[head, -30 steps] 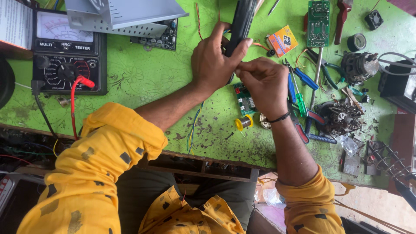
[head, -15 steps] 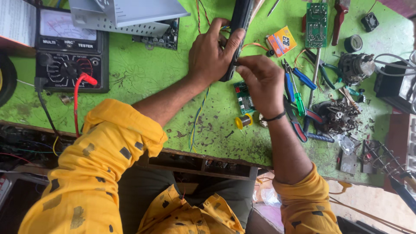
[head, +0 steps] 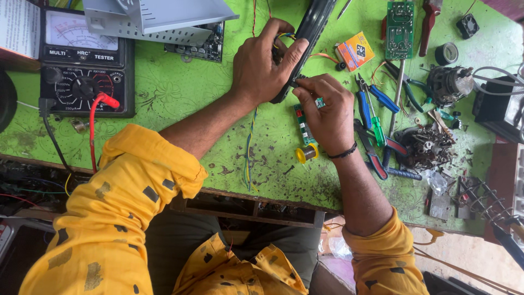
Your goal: The person works on a disassembled remote control, using a screwdriver to tighten screws on internal components and pliers to strip wire ends. They repeatedly adjust and reposition wires and small parts within the remote's housing.
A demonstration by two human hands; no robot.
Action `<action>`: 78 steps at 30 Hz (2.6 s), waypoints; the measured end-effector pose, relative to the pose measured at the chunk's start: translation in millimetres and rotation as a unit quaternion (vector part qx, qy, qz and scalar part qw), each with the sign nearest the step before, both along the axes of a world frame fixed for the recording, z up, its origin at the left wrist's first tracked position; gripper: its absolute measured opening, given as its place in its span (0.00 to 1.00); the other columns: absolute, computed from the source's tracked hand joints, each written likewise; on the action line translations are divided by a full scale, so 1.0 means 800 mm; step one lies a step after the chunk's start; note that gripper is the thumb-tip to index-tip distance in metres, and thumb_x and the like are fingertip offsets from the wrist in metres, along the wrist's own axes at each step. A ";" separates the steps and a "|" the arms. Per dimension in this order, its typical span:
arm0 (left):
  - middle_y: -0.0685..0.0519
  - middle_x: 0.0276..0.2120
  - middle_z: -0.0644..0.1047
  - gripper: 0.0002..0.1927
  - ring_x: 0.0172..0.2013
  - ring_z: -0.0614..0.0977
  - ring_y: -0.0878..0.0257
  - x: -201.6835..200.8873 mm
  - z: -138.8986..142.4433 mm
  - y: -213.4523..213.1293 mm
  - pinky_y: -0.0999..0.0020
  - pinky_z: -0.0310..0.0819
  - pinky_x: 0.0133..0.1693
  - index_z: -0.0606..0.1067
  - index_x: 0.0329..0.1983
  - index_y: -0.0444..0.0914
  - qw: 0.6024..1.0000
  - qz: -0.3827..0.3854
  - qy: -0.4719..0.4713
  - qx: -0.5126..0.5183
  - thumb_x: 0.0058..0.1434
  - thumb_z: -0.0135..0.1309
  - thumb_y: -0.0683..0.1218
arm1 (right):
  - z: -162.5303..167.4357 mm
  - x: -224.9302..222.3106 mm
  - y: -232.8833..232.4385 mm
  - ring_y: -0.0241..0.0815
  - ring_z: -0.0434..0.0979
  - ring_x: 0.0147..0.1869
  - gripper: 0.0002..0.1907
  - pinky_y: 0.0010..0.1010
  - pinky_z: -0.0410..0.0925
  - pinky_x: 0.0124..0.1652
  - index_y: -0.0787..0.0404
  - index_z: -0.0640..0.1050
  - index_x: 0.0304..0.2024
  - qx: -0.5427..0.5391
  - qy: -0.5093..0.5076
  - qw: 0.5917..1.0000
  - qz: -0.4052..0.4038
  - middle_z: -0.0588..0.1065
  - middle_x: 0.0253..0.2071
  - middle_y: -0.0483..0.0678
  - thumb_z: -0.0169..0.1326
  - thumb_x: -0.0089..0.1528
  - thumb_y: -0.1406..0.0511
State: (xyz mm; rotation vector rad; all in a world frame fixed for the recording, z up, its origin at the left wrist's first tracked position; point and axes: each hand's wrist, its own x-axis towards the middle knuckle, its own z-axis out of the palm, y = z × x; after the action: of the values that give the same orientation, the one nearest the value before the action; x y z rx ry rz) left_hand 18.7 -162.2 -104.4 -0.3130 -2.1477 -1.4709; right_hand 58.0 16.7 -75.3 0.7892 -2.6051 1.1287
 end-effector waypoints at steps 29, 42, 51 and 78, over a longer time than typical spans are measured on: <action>0.51 0.29 0.76 0.09 0.37 0.75 0.60 0.021 0.070 -0.024 0.53 0.70 0.46 0.73 0.27 0.40 0.963 0.158 0.209 -0.067 0.61 0.59 0.45 | -0.008 -0.025 0.046 0.48 0.74 0.69 0.26 0.46 0.69 0.67 0.60 0.62 0.71 -0.540 -0.344 0.738 0.211 0.70 0.67 0.53 0.53 0.71 0.71; 0.44 0.57 0.78 0.48 0.59 0.78 0.56 0.041 0.046 0.000 0.59 0.73 0.62 0.62 0.71 0.35 0.702 -0.481 -0.200 0.486 0.57 0.65 0.66 | -0.020 -0.010 0.009 0.37 0.78 0.55 0.13 0.33 0.72 0.55 0.67 0.73 0.59 -0.452 -0.424 0.742 0.254 0.78 0.52 0.46 0.54 0.73 0.69; 0.55 0.46 0.81 0.21 0.52 0.82 0.60 0.047 0.051 -0.035 0.58 0.82 0.48 0.76 0.56 0.35 0.886 -0.318 -0.288 0.175 0.66 0.59 0.53 | 0.060 0.018 0.148 0.41 0.82 0.44 0.05 0.33 0.74 0.43 0.62 0.80 0.47 -0.154 0.011 0.957 -0.244 0.80 0.42 0.50 0.56 0.70 0.68; 0.45 0.71 0.62 0.54 0.70 0.60 0.47 0.131 0.036 -0.069 0.48 0.52 0.69 0.65 0.66 0.46 0.833 -0.288 0.114 -0.458 0.35 0.76 0.59 | 0.044 0.212 0.038 0.44 0.84 0.52 0.24 0.32 0.79 0.49 0.63 0.64 0.68 -0.210 0.072 0.973 -0.058 0.73 0.55 0.54 0.59 0.75 0.69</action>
State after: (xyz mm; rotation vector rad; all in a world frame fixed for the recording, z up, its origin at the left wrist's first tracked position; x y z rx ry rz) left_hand 123.9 -217.4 -75.6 -1.4933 -2.5062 -0.4438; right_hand 227.8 47.0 -39.8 0.5919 -2.1535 1.4561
